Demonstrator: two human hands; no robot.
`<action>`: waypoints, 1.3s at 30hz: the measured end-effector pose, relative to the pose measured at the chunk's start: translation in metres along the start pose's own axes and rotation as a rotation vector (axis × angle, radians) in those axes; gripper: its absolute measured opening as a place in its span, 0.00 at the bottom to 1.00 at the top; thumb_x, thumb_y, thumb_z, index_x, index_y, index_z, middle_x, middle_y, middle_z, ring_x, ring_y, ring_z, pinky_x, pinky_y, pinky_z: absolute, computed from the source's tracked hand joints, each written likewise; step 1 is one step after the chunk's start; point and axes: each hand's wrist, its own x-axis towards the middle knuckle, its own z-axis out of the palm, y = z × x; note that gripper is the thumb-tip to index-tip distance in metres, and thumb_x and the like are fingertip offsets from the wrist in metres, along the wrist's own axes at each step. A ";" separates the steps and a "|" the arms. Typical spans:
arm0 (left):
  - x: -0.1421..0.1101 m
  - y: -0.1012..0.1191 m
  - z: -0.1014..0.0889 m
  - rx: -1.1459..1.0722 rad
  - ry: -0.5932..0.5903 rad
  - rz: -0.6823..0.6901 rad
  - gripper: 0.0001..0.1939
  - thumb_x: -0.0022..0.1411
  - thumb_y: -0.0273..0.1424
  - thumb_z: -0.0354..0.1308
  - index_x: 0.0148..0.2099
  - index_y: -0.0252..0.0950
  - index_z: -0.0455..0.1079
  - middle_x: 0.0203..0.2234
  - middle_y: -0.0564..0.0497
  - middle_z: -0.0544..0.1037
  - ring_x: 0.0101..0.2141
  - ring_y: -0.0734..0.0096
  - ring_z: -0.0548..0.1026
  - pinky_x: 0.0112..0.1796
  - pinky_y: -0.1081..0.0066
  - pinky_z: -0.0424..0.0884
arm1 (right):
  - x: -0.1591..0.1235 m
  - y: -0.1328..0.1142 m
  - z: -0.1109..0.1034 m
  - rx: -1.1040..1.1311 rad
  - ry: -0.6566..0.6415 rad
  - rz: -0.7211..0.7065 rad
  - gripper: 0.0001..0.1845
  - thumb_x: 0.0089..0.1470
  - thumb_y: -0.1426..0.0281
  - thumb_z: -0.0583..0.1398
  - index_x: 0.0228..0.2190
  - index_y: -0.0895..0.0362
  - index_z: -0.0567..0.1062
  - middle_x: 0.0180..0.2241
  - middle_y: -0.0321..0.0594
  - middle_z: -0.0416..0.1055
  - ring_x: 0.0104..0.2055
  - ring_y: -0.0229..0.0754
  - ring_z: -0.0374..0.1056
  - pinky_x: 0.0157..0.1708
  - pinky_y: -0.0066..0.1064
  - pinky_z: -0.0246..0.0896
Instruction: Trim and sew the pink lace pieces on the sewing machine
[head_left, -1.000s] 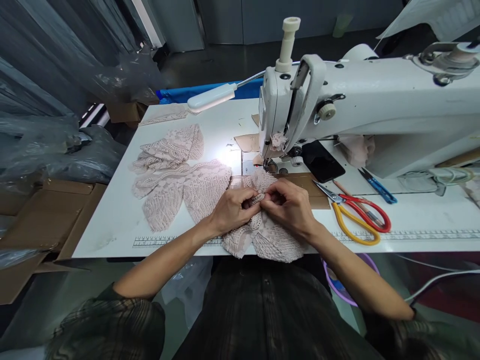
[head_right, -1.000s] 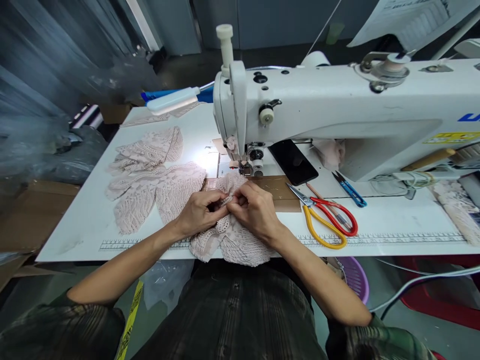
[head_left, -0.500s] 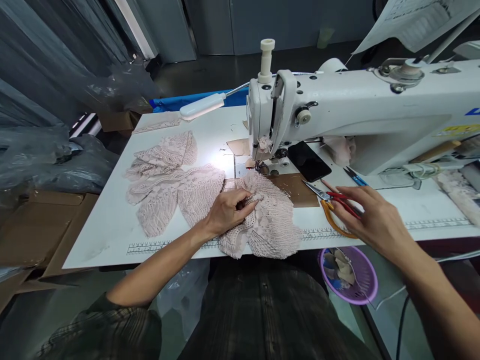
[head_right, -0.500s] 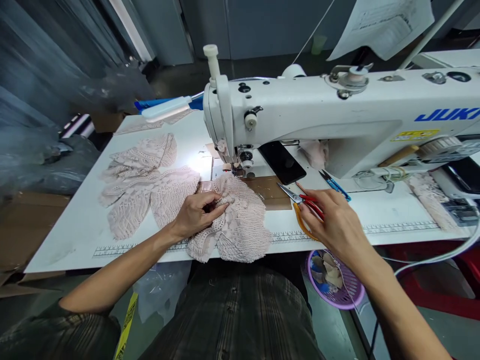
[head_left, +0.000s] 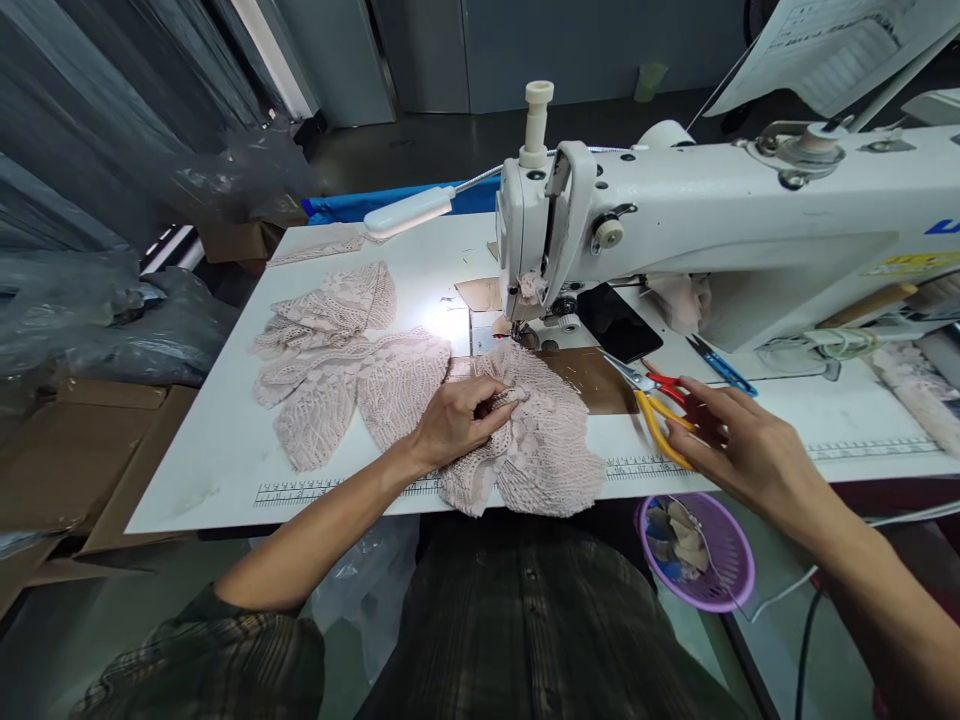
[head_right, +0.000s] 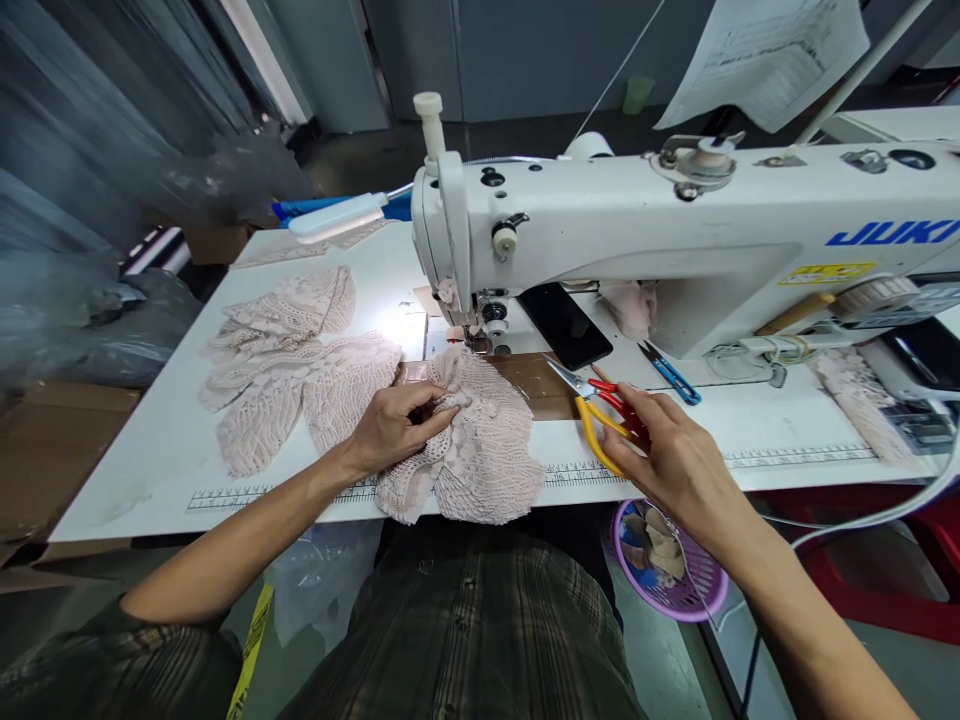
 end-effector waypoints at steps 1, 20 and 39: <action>0.000 -0.001 0.000 -0.004 -0.003 0.006 0.09 0.66 0.34 0.60 0.38 0.32 0.73 0.22 0.54 0.74 0.21 0.77 0.69 0.23 0.75 0.66 | 0.003 -0.003 0.002 0.079 -0.001 0.005 0.30 0.60 0.56 0.56 0.59 0.57 0.68 0.44 0.52 0.75 0.36 0.51 0.74 0.33 0.41 0.71; 0.005 -0.010 -0.004 -0.110 -0.105 0.027 0.07 0.65 0.29 0.59 0.44 0.32 0.74 0.28 0.51 0.78 0.24 0.77 0.71 0.25 0.76 0.67 | 0.045 -0.055 0.029 -0.086 -0.220 -0.295 0.25 0.60 0.50 0.51 0.41 0.58 0.73 0.25 0.40 0.74 0.21 0.40 0.64 0.22 0.30 0.36; 0.008 -0.016 0.005 -0.038 -0.054 0.013 0.11 0.62 0.37 0.62 0.39 0.33 0.77 0.24 0.52 0.77 0.22 0.77 0.70 0.24 0.75 0.65 | 0.049 -0.076 0.013 0.571 -0.656 0.077 0.23 0.56 0.49 0.60 0.24 0.56 0.72 0.15 0.31 0.58 0.16 0.31 0.50 0.14 0.27 0.42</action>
